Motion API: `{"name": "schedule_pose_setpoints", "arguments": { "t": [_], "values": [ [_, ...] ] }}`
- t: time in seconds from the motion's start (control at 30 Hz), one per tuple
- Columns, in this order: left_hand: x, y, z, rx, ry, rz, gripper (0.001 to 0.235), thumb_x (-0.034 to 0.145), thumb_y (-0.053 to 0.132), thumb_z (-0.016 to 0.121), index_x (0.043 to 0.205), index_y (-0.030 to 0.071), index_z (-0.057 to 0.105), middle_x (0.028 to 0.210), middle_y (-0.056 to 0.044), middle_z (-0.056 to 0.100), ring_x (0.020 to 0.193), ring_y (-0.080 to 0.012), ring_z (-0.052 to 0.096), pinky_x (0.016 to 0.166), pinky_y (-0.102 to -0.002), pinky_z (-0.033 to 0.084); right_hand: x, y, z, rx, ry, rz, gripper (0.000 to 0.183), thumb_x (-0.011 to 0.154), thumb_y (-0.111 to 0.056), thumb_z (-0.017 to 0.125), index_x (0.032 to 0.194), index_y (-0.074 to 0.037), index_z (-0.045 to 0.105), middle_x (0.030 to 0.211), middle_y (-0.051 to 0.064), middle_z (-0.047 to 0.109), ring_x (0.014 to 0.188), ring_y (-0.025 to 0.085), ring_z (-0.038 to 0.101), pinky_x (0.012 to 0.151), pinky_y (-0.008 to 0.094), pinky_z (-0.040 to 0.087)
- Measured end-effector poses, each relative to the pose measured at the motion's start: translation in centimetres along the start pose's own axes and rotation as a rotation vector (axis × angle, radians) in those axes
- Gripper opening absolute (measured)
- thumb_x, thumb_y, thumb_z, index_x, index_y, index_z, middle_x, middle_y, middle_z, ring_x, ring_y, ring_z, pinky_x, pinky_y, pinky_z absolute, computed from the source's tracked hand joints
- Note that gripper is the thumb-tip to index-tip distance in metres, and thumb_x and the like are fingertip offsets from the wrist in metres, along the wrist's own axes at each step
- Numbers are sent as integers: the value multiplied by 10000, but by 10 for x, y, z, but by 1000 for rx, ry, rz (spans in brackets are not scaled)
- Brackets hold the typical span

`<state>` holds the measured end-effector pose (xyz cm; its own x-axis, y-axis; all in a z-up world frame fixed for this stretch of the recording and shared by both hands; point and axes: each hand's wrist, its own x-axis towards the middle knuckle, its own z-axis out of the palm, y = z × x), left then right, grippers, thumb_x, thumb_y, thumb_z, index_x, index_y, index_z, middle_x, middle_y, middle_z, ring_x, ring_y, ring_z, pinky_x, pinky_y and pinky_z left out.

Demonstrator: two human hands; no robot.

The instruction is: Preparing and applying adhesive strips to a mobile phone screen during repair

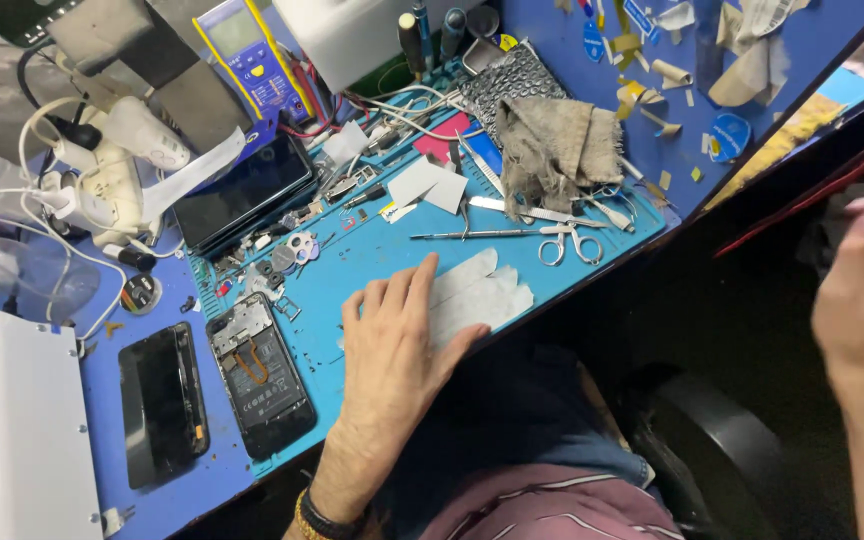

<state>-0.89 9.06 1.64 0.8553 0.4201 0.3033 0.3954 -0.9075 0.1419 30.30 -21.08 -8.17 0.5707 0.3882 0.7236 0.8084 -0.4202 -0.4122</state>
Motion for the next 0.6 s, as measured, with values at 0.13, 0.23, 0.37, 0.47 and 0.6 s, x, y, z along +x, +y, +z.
{"name": "schedule_pose_setpoints", "arguments": {
  "t": [0.13,0.23,0.37,0.47,0.6],
  "values": [
    [10,0,3,11,-136,-83,945,808,689,771,1499,126,458,1176,-70,586,1051,-316,541,885,-485,412,-24,-76,1,92,-3,6,41,1222,175,668,1239,141,682,1165,251,729,969,362,621,981,457,499],
    [21,1,-8,-35,-163,-64,978,738,621,882,1453,104,459,1152,-99,547,1010,-333,527,830,-469,420,-13,-111,7,158,-51,-38,84,1122,172,710,1140,90,716,1086,208,729,942,334,625,947,433,509],
    [33,-5,-19,-160,-276,-12,528,797,392,898,1155,106,635,1122,-119,551,740,-429,611,700,-568,491,13,-140,16,301,-120,-122,115,1026,170,761,1033,56,742,987,175,709,897,299,651,903,394,514],
    [43,-3,-44,-229,-386,-79,360,856,379,857,972,162,595,1029,-36,594,803,-381,653,664,-561,488,32,-162,17,351,-147,-194,96,994,153,791,1008,65,755,923,156,730,829,284,664,830,375,521],
    [44,-4,-93,-371,-410,-193,246,895,358,741,881,183,568,765,-63,766,708,-429,611,622,-472,423,48,-178,23,358,-206,-178,73,989,104,798,1008,44,760,970,143,754,873,263,697,866,356,545]
  ]
}}
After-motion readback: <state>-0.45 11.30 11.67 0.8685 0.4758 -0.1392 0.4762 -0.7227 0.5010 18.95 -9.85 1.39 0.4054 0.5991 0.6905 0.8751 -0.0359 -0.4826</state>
